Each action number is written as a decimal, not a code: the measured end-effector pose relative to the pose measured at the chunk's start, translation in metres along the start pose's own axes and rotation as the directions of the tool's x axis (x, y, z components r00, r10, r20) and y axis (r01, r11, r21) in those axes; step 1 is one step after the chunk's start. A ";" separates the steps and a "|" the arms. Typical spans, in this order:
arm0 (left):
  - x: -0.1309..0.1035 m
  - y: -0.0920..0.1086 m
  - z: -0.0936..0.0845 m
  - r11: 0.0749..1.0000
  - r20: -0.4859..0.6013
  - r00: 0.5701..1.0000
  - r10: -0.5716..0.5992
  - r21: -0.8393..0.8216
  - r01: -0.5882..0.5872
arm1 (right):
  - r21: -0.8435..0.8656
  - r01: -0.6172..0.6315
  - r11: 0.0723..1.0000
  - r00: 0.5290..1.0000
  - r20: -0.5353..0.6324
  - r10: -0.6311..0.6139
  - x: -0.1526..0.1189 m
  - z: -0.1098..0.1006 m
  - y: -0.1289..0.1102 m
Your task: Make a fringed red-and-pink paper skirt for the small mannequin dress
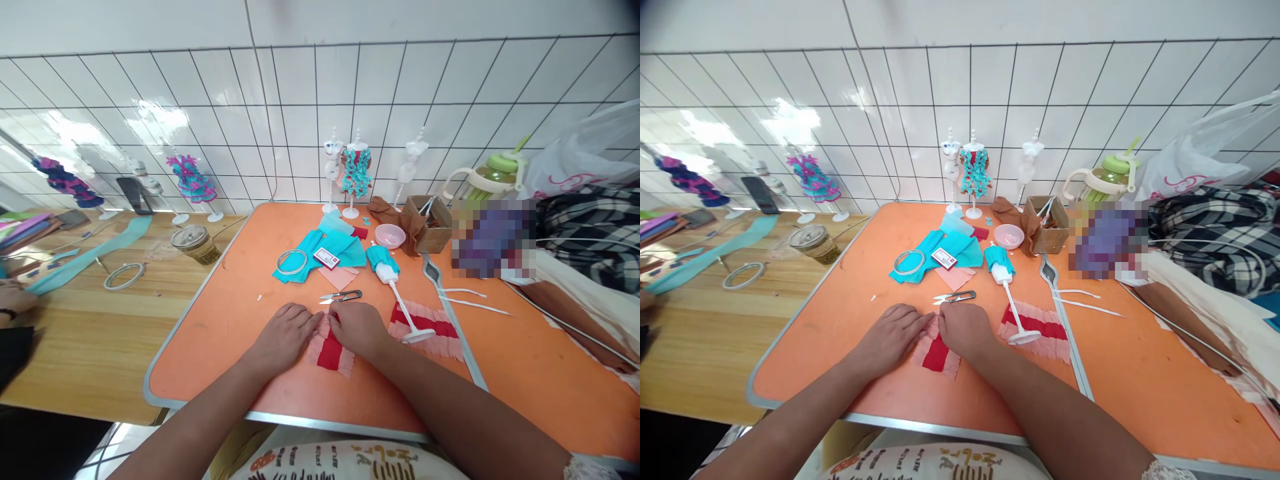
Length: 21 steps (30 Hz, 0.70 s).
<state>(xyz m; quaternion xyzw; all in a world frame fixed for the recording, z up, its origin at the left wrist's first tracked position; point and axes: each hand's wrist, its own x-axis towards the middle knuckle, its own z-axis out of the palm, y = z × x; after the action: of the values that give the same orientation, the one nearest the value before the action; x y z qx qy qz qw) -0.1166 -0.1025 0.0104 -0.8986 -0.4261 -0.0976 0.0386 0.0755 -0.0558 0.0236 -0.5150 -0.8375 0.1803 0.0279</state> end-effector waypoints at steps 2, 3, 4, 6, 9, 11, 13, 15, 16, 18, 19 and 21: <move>0.001 0.001 0.001 1.000 0.006 1.000 0.009 0.015 -0.009 | -0.014 -0.016 1.000 1.000 0.002 0.016 0.003 0.000 -0.001; 0.001 0.001 0.001 1.000 0.008 1.000 0.012 0.020 -0.012 | -0.017 -0.024 1.000 1.000 0.005 0.024 0.004 -0.001 -0.001; 0.001 0.001 0.001 1.000 0.008 1.000 0.015 0.025 -0.016 | -0.019 -0.031 0.999 0.999 0.009 0.031 0.005 -0.001 -0.001; 0.001 0.001 0.002 0.999 0.005 1.000 0.020 0.030 -0.020 | -0.019 -0.041 0.999 0.999 0.018 0.041 0.008 -0.003 0.000; 0.001 0.001 0.004 0.999 -0.006 1.000 0.024 0.028 -0.024 | -0.012 -0.049 0.999 0.998 0.030 0.050 0.011 -0.003 0.000; 0.000 0.001 0.005 0.999 -0.014 1.000 0.025 0.022 -0.025 | -0.008 -0.059 0.998 0.998 0.036 0.060 0.013 -0.002 0.000; 0.001 0.001 0.005 1.000 -0.015 1.000 0.020 0.019 -0.020 | -0.002 -0.069 0.998 0.997 0.041 0.069 0.015 -0.001 0.001; 0.001 0.002 0.005 1.000 -0.005 1.000 0.010 0.018 -0.010 | 0.008 -0.073 0.997 0.996 0.046 0.072 0.016 -0.001 0.004; 0.002 0.002 0.005 1.000 0.001 1.000 0.004 0.017 -0.004 | 0.015 -0.071 0.997 0.996 0.046 0.071 0.015 -0.002 0.005; 0.002 0.003 0.004 1.000 0.012 1.000 -0.007 0.015 0.007 | 0.030 -0.063 0.998 0.997 0.037 0.062 0.013 -0.005 0.009; 0.002 0.003 0.004 1.000 0.017 1.000 -0.012 0.015 0.012 | 0.036 -0.058 0.998 0.998 0.030 0.056 0.011 -0.007 0.011; 0.002 0.004 0.004 1.000 0.022 1.000 -0.019 0.013 0.019 | 0.070 -0.037 0.997 0.999 -0.009 0.038 0.007 -0.011 0.016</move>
<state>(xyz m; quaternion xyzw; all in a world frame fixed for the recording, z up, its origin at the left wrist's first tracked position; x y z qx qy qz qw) -0.1118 -0.1032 0.0067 -0.8952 -0.4356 -0.0853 0.0389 0.0880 -0.0401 0.0280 -0.5303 -0.8207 0.2074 0.0470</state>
